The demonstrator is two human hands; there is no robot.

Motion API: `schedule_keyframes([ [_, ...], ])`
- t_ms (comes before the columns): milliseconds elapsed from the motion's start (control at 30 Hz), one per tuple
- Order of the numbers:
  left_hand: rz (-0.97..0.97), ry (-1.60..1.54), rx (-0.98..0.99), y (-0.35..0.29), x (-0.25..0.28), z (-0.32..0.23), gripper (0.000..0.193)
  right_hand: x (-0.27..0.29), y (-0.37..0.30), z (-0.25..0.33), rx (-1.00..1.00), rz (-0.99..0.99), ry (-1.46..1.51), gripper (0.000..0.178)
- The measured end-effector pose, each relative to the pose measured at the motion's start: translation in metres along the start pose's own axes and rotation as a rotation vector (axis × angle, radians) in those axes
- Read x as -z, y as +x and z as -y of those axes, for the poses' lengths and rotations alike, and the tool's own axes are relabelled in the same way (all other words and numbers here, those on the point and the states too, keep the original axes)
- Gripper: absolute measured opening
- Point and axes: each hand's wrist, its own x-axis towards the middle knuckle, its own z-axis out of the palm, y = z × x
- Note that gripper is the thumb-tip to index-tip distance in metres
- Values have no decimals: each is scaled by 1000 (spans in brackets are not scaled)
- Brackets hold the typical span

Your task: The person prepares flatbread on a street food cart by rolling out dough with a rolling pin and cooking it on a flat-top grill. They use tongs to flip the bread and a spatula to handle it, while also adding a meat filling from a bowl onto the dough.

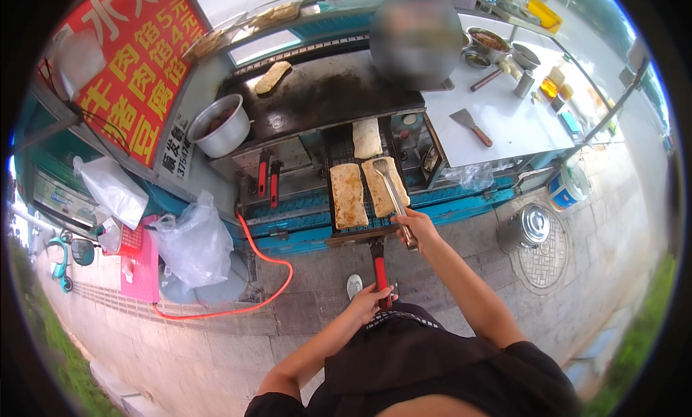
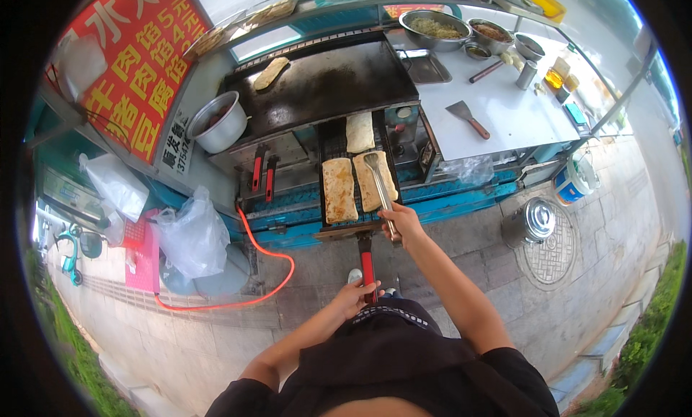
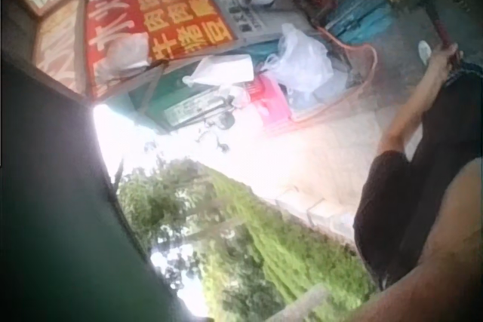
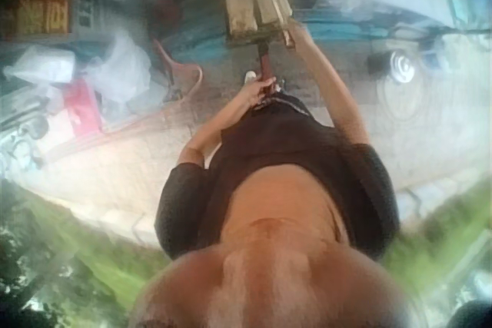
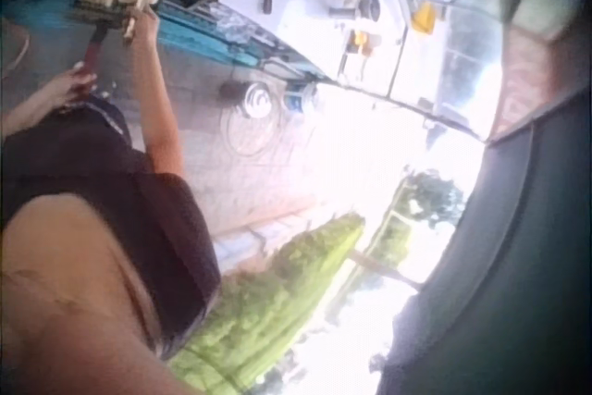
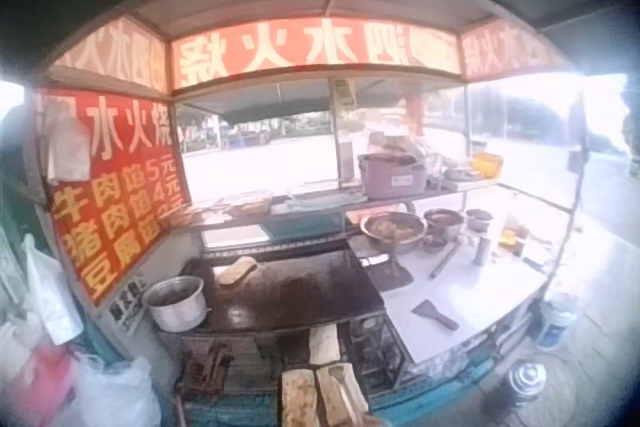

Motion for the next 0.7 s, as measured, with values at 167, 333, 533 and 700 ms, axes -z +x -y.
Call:
schedule_keyframes([
  [167, -7, -25, -36, 7, 5, 8, 33, -10, 5, -9, -44, -15, -101, 19],
  [333, -12, -18, -15, 8, 10, 8, 32, 12, -62, 21, -228, 52, -186, 25],
  [533, 13, -28, 7, 7, 12, 6, 42, 59, -149, 69, -405, 157, -244, 37],
  [700, 24, -42, 103, 31, 26, 12, 24, 83, -205, 78, -350, 163, -68, 40],
])
